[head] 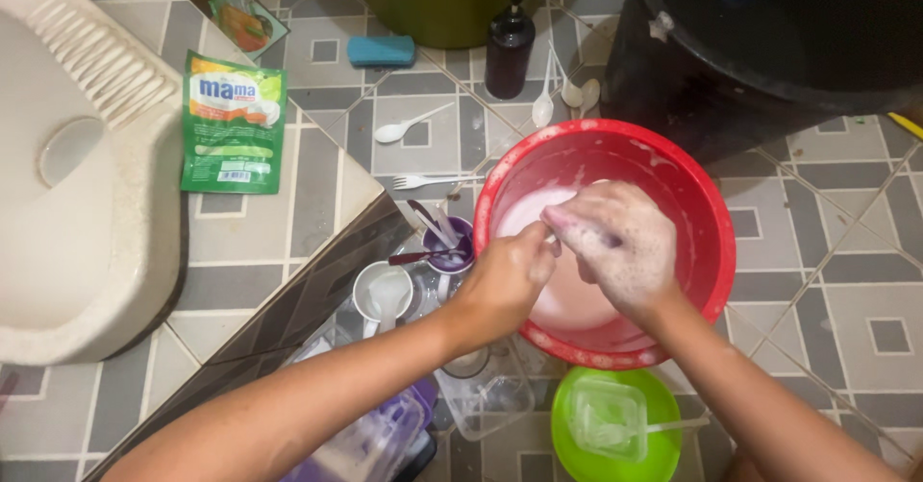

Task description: The person washes plastic spoons and forks by hand in a red basin filled with soapy water, using a sponge. They scrub each utensil individually and place the cleaned items into a purple cup on the floor.

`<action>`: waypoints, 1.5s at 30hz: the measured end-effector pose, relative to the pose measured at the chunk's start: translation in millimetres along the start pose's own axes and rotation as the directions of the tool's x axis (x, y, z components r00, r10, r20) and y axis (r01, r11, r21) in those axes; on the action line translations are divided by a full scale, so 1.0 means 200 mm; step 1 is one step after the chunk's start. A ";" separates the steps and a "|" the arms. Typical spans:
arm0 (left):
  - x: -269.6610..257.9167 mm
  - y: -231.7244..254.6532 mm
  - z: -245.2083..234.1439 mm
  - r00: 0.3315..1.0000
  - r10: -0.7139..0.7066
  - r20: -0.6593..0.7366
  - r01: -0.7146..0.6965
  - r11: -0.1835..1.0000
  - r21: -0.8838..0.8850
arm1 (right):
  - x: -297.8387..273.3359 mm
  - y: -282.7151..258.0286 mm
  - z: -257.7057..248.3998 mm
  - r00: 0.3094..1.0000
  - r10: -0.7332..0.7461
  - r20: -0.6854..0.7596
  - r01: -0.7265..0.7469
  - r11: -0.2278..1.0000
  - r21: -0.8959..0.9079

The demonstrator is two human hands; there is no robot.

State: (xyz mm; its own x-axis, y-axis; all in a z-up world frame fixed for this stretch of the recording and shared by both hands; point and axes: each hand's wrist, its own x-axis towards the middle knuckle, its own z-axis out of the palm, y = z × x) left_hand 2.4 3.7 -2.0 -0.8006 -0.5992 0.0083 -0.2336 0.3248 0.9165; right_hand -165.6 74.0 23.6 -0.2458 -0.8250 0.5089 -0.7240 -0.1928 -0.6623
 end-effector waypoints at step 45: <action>0.06 -0.13 0.04 0.963 -0.228 -0.146 0.198 0.961 -0.196 | -0.05 0.13 0.01 0.975 -0.195 0.108 0.219 0.926 -0.307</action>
State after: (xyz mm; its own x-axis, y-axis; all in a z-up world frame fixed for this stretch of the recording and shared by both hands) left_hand -6.7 -5.8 -28.6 -0.6373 -0.7573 -0.1424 -0.2747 0.0506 0.9602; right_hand -181.3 75.8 0.1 -0.0291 -0.8242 0.5655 -0.9224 -0.1958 -0.3329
